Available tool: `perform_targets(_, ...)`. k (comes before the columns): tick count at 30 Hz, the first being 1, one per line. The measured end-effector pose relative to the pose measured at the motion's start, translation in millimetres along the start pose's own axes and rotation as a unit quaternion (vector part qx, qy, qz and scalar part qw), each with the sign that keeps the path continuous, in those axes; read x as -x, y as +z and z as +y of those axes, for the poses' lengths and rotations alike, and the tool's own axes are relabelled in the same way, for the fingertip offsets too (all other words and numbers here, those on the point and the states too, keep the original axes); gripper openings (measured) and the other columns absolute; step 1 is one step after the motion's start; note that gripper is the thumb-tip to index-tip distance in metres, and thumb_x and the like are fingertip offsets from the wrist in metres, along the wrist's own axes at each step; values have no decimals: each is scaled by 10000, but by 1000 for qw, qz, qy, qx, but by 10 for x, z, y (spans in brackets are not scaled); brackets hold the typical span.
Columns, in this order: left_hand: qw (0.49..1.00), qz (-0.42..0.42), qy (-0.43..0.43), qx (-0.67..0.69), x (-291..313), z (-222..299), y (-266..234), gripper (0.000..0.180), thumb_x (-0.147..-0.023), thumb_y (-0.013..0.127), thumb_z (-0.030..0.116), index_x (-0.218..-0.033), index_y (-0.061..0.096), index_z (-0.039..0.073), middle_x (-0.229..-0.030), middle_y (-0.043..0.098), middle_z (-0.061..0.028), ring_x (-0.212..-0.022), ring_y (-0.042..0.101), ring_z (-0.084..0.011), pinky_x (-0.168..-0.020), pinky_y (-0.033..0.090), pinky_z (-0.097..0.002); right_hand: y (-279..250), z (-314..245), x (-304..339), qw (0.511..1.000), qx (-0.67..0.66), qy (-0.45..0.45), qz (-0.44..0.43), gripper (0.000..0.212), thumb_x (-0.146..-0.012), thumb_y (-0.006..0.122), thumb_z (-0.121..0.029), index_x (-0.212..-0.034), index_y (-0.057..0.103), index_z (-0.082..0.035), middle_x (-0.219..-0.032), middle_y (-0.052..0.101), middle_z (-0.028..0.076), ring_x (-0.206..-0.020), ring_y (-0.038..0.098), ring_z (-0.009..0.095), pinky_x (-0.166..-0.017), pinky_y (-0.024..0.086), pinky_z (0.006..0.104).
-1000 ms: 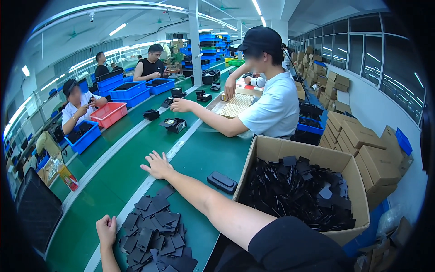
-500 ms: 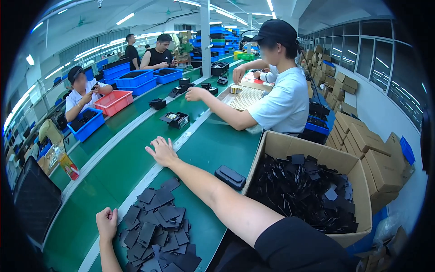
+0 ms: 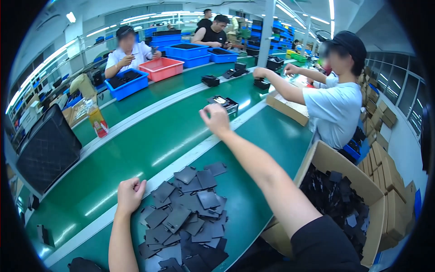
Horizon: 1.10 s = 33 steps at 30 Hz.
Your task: Assemble battery packs by placing cell units into plastic enclosures and closing them.
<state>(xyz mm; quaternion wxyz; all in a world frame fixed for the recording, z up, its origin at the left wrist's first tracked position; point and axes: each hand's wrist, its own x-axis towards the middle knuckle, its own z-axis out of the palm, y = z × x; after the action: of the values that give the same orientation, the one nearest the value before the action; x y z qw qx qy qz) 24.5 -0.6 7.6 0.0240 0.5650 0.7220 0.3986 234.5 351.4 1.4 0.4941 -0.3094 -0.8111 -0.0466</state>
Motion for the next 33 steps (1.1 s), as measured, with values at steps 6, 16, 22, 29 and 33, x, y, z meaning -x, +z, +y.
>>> perform_targets(6,1000,-5,-11,27,8,41,72,357,-807,657,80,-560,403,31,-493,357,-10,-464,289,-159,-469,315,-304,93,638,-178,967,222,96,-84,624,-790,714,-443,-1272,477,-125,-1310,470,173,-1156,480,348,-942,363,585)
perform_targets(16,981,14,-55,185,-64,-194,48,204,-862,630,98,-719,489,65,-602,458,-4,-517,374,-129,-463,325,-271,125,435,-298,964,96,170,-179,563,-756,735,-372,-1227,501,-169,-1211,614,55,-1151,556,293,-920,425,557)
perform_targets(22,847,111,-180,487,-116,26,-17,92,-926,556,148,-999,552,93,-810,597,-49,-630,543,-156,-484,433,-268,27,-1040,-505,888,-301,-41,-346,455,-716,797,-274,-1041,538,-87,-888,645,69,-751,598,215,-712,487,325)
perform_targets(29,739,26,-254,623,-38,-21,-7,284,-972,483,228,-1180,543,44,-975,661,-120,-760,650,-203,-545,542,-287,-368,-2238,-112,735,-515,-194,-397,425,-632,824,-104,-910,502,-95,-1050,636,59,-893,596,255,-741,489,323)
perform_targets(33,573,26,-317,755,-54,-334,-75,392,-975,459,335,-1170,550,7,-1035,661,-157,-813,679,-272,-589,587,-333,-342,-2181,-13,728,-518,-276,-354,449,-612,838,-103,-871,471,-105,-1137,628,66,-989,579,285,-800,482,350)
